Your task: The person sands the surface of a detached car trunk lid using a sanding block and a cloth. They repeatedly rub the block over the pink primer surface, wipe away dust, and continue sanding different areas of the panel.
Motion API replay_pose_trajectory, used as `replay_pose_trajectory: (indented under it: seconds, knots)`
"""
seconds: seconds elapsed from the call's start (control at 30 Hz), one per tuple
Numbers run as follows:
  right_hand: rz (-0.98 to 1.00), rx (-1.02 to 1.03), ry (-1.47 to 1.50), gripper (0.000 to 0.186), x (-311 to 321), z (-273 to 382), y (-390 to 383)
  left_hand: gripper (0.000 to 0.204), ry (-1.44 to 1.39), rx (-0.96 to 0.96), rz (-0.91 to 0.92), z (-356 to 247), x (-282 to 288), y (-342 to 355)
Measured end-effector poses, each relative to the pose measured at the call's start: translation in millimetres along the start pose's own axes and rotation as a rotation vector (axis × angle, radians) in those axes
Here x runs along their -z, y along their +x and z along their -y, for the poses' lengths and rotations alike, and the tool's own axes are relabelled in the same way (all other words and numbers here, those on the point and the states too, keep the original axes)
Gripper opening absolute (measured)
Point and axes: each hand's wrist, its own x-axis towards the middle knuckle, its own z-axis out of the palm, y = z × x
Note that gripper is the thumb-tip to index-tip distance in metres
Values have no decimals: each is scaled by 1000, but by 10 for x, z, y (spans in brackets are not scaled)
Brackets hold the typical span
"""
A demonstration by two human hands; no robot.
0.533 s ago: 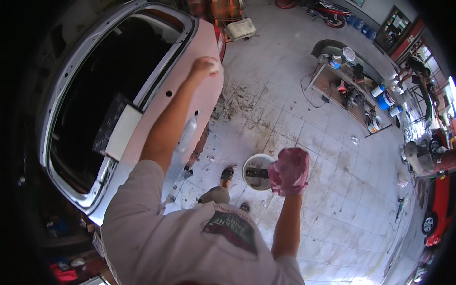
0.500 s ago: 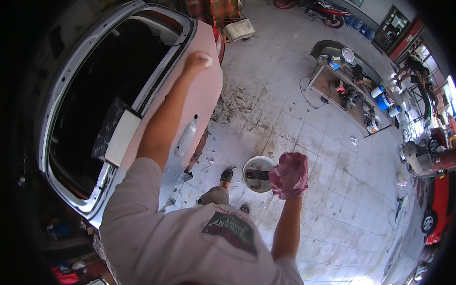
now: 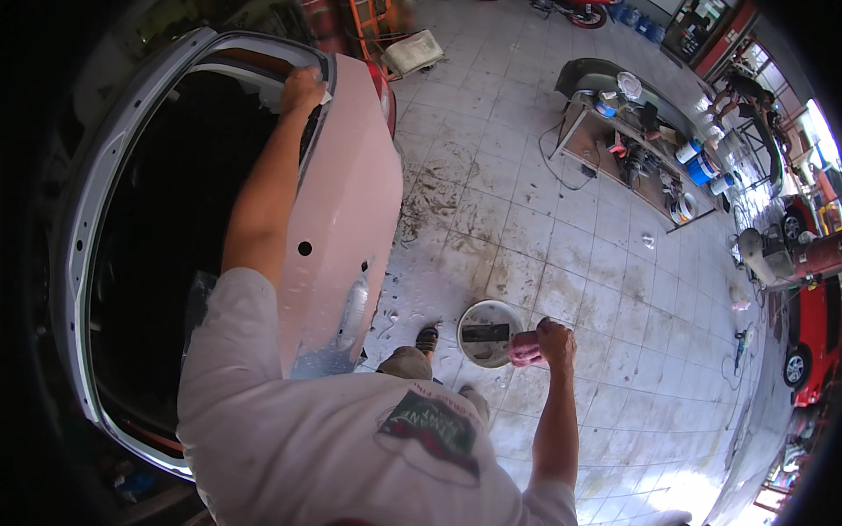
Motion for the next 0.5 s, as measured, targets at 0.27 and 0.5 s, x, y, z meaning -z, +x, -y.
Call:
replay_pose_trajectory:
  seconds: [0.27,0.5]
  knots:
    - [-149,171,860,46,698,809,165,55,-1334,220,709,-796,-156,-2548]
    - [317,491,1485,41,1417,2066,-378,120,-1974,740,1152,-1091,-386,-4618]
